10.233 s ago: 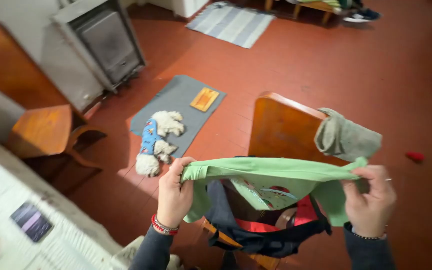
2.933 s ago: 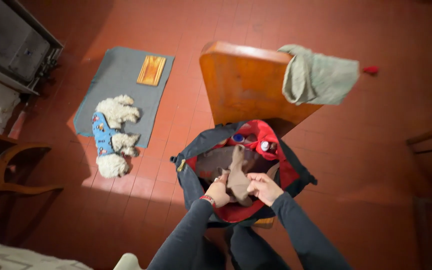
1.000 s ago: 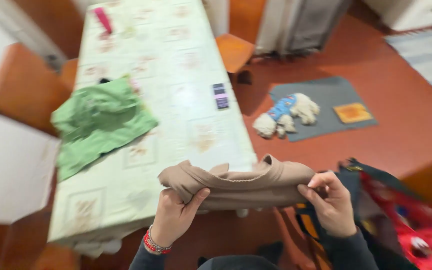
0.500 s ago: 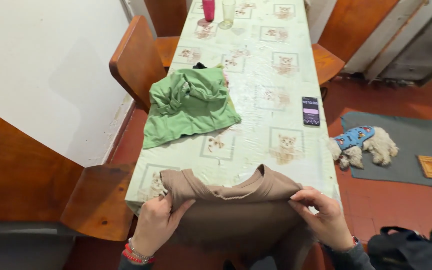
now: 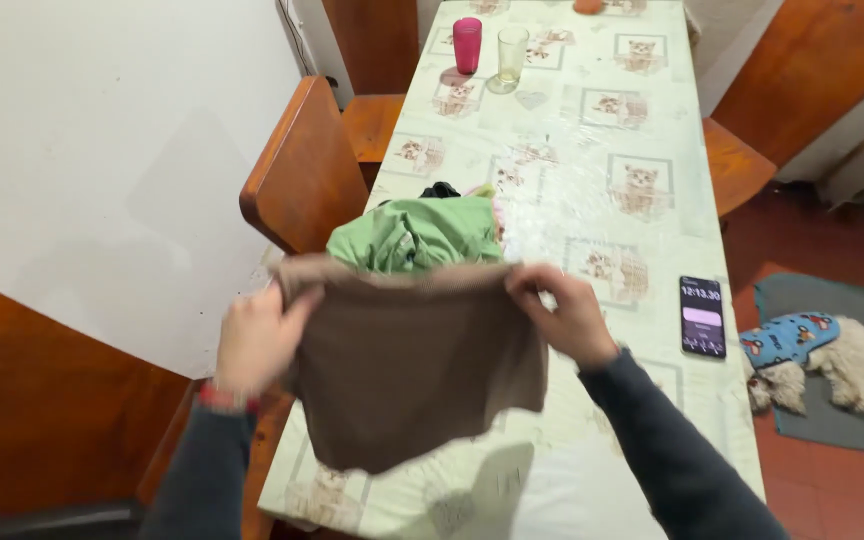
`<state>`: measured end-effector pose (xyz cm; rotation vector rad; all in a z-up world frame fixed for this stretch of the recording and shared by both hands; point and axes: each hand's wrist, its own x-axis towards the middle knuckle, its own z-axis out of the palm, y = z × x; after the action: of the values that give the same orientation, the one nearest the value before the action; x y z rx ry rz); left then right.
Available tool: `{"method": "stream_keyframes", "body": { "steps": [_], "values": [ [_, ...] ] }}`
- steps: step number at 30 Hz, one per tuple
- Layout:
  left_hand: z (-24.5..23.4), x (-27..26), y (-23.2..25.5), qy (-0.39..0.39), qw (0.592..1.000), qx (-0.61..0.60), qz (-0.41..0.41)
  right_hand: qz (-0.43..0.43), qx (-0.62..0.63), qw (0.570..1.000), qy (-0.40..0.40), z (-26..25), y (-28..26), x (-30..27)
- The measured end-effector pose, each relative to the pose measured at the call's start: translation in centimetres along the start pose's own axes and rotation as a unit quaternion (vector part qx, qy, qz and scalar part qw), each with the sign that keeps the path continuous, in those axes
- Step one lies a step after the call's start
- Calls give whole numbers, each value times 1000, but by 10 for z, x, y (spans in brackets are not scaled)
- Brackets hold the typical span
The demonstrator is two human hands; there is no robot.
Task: The person repeatedly reaches into a backpack placed on a chair, removes folded clothes one by one, and places them on a nearby table. The process continues until the bag is mostly empty and a pile of clothes accumulates on the table.
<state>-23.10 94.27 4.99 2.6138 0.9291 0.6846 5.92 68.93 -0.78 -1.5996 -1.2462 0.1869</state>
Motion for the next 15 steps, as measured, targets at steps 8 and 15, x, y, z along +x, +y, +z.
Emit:
{"method": "stream_keyframes", "body": {
  "steps": [8,15],
  "values": [
    [159,138,-108,46,996,-67,-36,-72,-97,990,-76,49,126,98],
    [273,61,-117,-188,981,-48,-25,179,-73,968,-160,50,198,-179]
  ]
}}
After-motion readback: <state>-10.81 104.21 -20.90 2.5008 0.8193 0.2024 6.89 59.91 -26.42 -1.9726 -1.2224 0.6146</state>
